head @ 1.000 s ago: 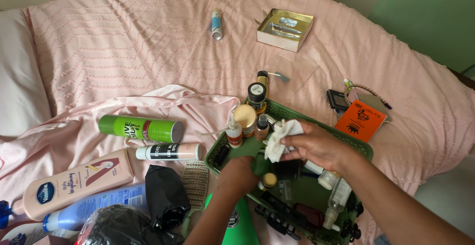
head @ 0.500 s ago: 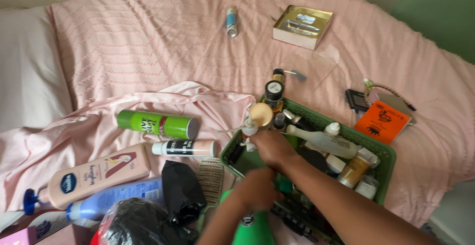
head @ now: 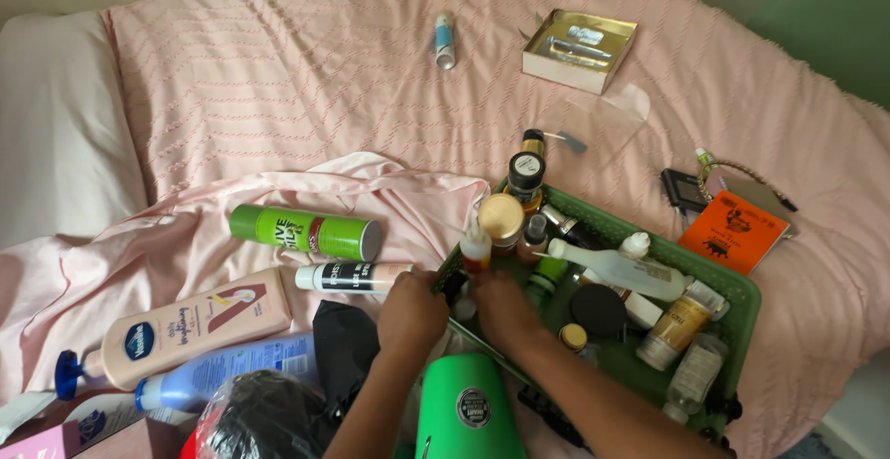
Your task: Organizing various toiletries in a tray and cleaning a closet shelf.
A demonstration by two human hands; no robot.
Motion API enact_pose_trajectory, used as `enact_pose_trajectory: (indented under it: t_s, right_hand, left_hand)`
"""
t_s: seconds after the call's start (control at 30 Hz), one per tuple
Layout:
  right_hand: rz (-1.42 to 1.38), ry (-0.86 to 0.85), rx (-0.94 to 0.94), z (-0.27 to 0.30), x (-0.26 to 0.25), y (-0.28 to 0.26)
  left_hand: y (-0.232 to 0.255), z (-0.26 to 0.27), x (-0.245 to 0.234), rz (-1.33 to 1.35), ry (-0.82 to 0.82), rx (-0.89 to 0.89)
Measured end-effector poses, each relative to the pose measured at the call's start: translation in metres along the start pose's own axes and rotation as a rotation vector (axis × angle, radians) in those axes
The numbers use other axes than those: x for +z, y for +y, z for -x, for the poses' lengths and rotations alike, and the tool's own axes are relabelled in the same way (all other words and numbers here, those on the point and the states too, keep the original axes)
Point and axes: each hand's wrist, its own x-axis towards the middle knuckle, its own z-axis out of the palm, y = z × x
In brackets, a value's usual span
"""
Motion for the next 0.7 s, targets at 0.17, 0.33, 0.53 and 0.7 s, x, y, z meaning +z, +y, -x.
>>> enact_pose_trajectory:
  t_s: [0.17,0.33,0.53,0.7]
  right_hand:
    - [-0.349,-0.023,-0.121,0.019,-0.012,-0.004]
    - [-0.32,-0.338,-0.024,0.02,-0.018,0.012]
    - [-0.194,-0.639,0.011,0.024,-0.037,0.022]
    - [-0.011,-0.83,-0.065,0.05,-0.019,0.049]
  left_hand:
    - [-0.001,0.004,0.014,-0.018,0.026,-0.013]
    - [0.007,0.012,0.003,-0.08,-0.021,-0.071]
    - [0.002,0.012,0.008,-0.242,-0.109,-0.022]
    - [0.007,0.014,0.003,-0.24,-0.14,-0.045]
